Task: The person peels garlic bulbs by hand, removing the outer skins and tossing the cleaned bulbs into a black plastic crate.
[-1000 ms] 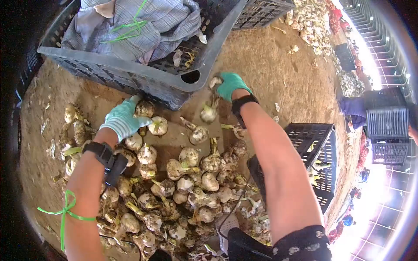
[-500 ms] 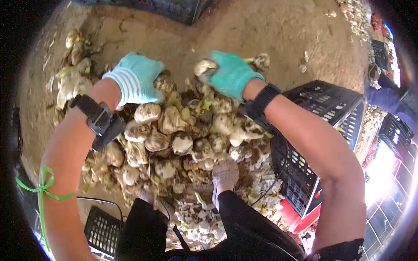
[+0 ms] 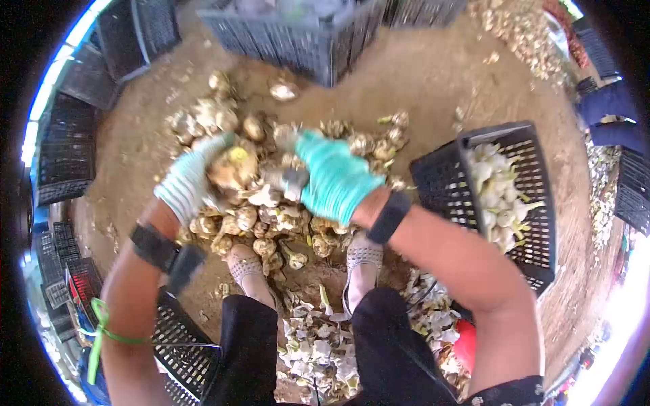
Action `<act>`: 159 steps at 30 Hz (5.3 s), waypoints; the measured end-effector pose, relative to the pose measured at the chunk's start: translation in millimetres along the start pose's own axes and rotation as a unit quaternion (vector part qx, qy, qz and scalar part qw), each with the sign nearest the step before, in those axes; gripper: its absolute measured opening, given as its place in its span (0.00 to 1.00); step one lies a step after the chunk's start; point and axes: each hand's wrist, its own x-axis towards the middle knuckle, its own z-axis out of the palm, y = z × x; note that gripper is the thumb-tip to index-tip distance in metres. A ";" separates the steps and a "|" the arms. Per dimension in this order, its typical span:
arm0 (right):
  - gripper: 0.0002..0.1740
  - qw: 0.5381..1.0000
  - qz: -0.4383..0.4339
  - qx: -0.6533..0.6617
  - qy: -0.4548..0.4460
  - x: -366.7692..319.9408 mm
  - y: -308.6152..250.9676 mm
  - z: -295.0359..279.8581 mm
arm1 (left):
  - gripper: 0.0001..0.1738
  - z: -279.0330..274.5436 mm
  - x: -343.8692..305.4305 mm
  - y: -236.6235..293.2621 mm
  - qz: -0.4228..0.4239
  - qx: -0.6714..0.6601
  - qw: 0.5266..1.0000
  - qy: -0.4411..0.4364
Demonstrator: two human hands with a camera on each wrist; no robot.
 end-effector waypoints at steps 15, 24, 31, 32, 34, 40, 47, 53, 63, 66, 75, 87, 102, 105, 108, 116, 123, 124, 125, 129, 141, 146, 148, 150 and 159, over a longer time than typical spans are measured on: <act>0.10 0.997 0.038 0.023 0.059 -85.4 -189.5 -60.3 | 0.40 37.6 -287.7 11.6 0.423 0.232 0.875 0.036; 0.07 0.985 0.098 0.106 -0.097 -53.0 -81.3 66.2 | 0.39 14.5 -152.7 -104.1 0.266 0.032 0.963 0.012; 0.12 0.996 0.063 0.006 -0.063 -85.6 -13.7 74.8 | 0.41 54.3 -87.8 -152.4 0.186 -0.145 0.966 -0.105; 0.12 0.997 0.055 -0.010 -0.049 -90.3 -12.0 75.4 | 0.40 55.8 -85.2 -157.0 0.189 -0.166 0.960 -0.126; 0.12 0.998 0.052 0.005 -0.043 -98.4 -11.4 79.1 | 0.38 51.3 -85.5 -163.2 0.208 -0.131 0.960 -0.132; 0.14 0.973 0.102 0.169 -0.116 -107.0 -20.3 93.9 | 0.42 25.7 -105.8 -175.5 0.096 -0.231 0.952 -0.178; 0.13 0.956 0.154 0.159 -0.195 -108.0 -22.0 99.7 | 0.44 31.9 -110.1 -191.7 0.190 -0.091 0.968 -0.136; 0.05 0.954 0.192 0.202 -0.111 -106.0 -46.4 106.5 | 0.33 23.9 -111.9 -191.3 0.091 -0.400 0.900 -0.147; 0.14 0.951 0.205 0.229 -0.042 -113.5 -47.4 123.3 | 0.53 15.3 -97.8 -226.3 0.257 -0.239 0.935 -0.058; 0.12 0.917 0.219 0.329 -0.053 -112.8 -47.8 129.1 | 0.49 15.4 -99.9 -216.1 0.244 -0.277 0.929 0.026; 0.15 0.772 0.360 0.520 -0.065 -119.8 -62.6 111.7 | 0.38 29.4 -78.8 -232.0 0.265 -0.317 0.910 0.044; 0.07 0.992 0.116 -0.027 0.032 -130.5 20.5 146.2 | 0.52 23.1 -107.7 -212.8 0.031 -0.276 0.945 -0.171; 0.24 0.965 0.072 0.125 -0.221 -123.1 -36.2 100.1 | 0.62 8.2 -86.7 -214.0 0.141 -0.134 0.966 -0.172; 0.17 0.975 0.159 0.116 -0.102 -124.1 -46.7 111.4 | 0.53 24.8 -89.3 -224.7 0.136 -0.211 0.964 -0.092; 0.09 0.982 0.061 0.163 -0.077 -128.8 -54.1 132.0 | 0.23 37.4 -74.6 -228.9 0.120 -0.262 0.957 -0.025; 0.07 0.948 0.230 0.203 -0.080 -148.7 2.6 133.1 | 0.19 10.5 -94.1 -214.5 0.011 -0.427 0.904 0.003; 0.10 0.881 0.258 0.374 -0.131 -115.4 -29.6 141.6 | 0.31 12.4 -96.9 -219.0 0.109 -0.386 0.911 -0.094; 0.09 0.879 0.180 0.431 -0.093 -117.3 -30.0 150.8 | 0.33 13.1 -96.6 -218.2 0.101 -0.377 0.917 -0.086; 0.09 0.879 0.180 0.430 -0.097 -114.6 -33.3 154.9 | 0.33 13.3 -95.4 -220.3 0.101 -0.381 0.915 -0.083; 0.12 0.926 0.231 0.278 -0.109 -111.3 -39.0 155.8 | 0.30 15.4 -82.2 -232.7 0.086 -0.337 0.937 -0.041; 0.15 0.928 0.256 0.235 -0.136 -112.2 -45.8 148.2 | 0.16 19.7 -88.8 -216.5 0.069 -0.217 0.973 0.035; 0.15 0.945 0.198 0.213 -0.149 -114.7 -40.8 144.1 | 0.15 20.3 -88.9 -216.5 0.113 -0.133 0.984 0.024; 0.14 0.947 0.188 0.207 -0.158 -114.8 -41.3 139.9 | 0.13 18.6 -87.8 -219.8 0.121 -0.074 0.990 0.010; 0.14 0.949 0.177 0.201 -0.167 -115.9 -40.6 138.5 | 0.13 18.8 -89.8 -219.1 0.125 -0.067 0.990 0.008; 0.11 0.977 0.129 0.150 -0.085 -126.8 -38.8 147.8 | 0.17 32.4 -89.8 -216.1 0.053 -0.108 0.991 0.057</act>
